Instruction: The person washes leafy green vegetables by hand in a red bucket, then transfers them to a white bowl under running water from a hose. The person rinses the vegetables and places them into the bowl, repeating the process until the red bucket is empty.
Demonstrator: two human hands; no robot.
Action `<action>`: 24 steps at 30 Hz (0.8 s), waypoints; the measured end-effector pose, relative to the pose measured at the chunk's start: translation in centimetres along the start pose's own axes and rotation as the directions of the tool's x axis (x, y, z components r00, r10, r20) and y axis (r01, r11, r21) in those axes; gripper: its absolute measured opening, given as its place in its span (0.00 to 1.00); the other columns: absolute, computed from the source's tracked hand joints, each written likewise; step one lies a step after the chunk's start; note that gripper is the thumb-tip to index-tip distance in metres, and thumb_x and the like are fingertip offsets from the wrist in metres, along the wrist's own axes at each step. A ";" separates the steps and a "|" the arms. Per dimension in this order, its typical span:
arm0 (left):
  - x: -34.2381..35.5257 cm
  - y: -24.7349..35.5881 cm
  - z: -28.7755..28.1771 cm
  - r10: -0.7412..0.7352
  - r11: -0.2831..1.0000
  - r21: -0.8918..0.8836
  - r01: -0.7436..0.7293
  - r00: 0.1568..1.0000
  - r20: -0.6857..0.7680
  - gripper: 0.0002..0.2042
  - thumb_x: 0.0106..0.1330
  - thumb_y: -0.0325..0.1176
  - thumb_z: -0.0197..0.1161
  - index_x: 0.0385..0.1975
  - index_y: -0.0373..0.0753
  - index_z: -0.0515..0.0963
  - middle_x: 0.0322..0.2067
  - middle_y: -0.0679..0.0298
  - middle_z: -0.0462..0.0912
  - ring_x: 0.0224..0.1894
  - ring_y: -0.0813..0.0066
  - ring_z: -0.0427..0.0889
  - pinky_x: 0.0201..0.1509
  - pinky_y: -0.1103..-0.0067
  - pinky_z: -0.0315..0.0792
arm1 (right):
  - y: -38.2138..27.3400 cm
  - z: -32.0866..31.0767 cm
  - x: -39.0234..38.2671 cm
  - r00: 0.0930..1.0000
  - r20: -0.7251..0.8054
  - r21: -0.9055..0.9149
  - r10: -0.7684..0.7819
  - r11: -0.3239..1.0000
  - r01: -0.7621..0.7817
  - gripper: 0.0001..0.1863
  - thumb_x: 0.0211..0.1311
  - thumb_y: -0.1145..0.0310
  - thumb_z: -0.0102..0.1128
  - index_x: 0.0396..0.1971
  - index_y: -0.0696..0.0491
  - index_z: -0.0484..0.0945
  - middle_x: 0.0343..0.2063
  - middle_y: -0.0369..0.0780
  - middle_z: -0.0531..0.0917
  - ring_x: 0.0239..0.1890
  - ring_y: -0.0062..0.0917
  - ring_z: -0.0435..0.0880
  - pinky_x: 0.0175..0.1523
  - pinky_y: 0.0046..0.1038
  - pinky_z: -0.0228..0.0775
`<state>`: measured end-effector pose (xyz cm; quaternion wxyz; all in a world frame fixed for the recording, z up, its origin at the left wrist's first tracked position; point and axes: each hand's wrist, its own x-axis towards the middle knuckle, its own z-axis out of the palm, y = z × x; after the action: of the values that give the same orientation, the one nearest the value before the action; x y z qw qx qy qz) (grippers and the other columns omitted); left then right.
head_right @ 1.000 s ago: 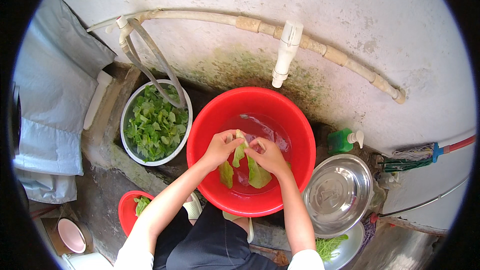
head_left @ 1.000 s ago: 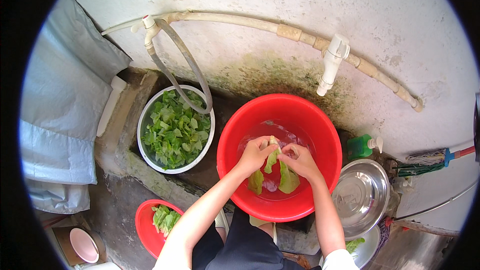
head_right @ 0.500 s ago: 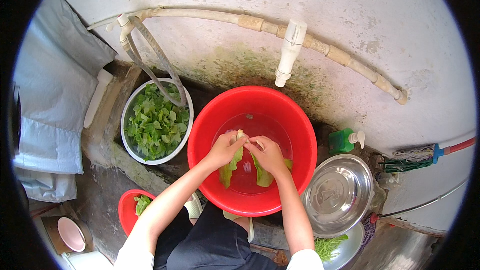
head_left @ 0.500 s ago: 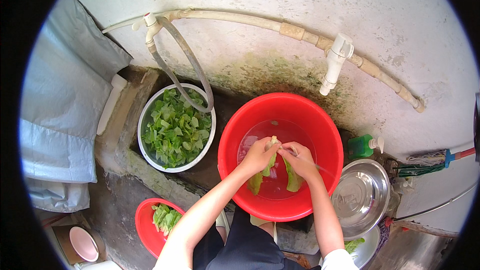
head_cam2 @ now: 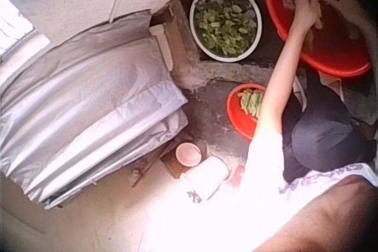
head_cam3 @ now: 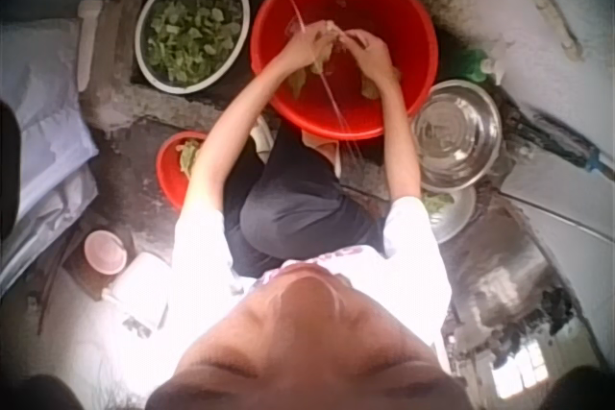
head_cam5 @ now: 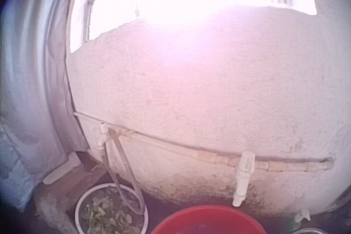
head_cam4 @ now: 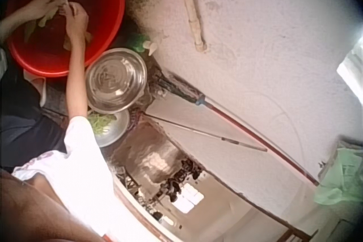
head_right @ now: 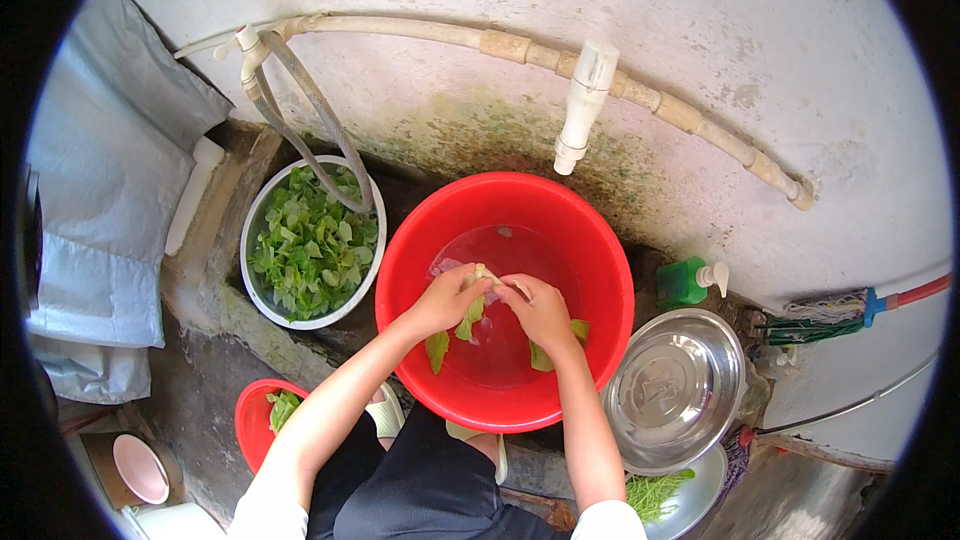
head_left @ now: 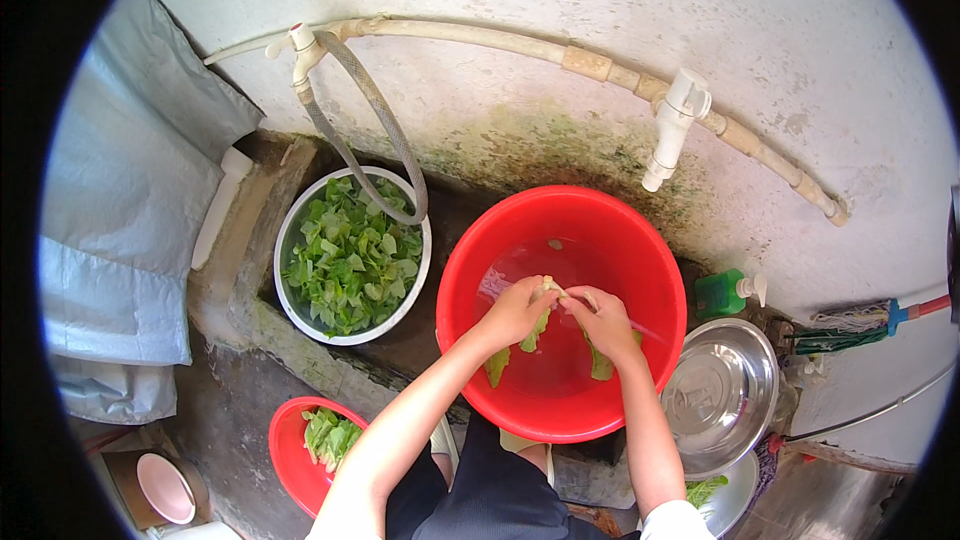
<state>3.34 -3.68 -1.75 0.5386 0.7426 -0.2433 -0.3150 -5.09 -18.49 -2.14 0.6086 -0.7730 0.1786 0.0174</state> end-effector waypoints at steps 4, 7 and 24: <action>-0.1 0.9 -0.5 -0.028 0.999 0.027 0.026 0.996 0.085 0.09 0.64 0.35 0.49 0.32 0.34 0.71 0.17 0.65 0.70 0.22 0.81 0.67 0.27 0.80 0.63 | -0.2 -0.8 -0.1 1.000 0.015 -0.139 -0.002 0.990 0.004 0.14 0.55 0.64 0.55 0.37 0.57 0.77 0.29 0.42 0.81 0.32 0.26 0.79 0.40 0.24 0.67; -0.1 0.5 -1.0 -0.057 0.995 0.084 0.047 0.990 0.128 0.09 0.64 0.34 0.49 0.32 0.34 0.71 0.18 0.65 0.71 0.22 0.81 0.68 0.28 0.79 0.64 | -0.9 -0.9 -0.2 0.997 0.063 -0.126 -0.034 0.991 0.042 0.14 0.54 0.64 0.56 0.37 0.56 0.77 0.29 0.42 0.81 0.32 0.27 0.79 0.40 0.25 0.67; -0.6 0.6 -0.3 -0.005 0.879 0.476 0.029 0.999 -0.051 0.10 0.60 0.32 0.50 0.28 0.31 0.72 0.28 0.46 0.73 0.35 0.48 0.72 0.40 0.63 0.66 | -1.7 -1.7 0.1 0.994 0.072 -0.317 0.079 0.947 -0.052 0.10 0.52 0.67 0.57 0.31 0.57 0.77 0.19 0.40 0.76 0.24 0.21 0.73 0.32 0.24 0.63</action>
<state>3.14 -3.19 -0.96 0.3426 0.8617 -0.2936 -0.2322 -4.77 -19.80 -0.15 0.4835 -0.8524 0.1733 0.0982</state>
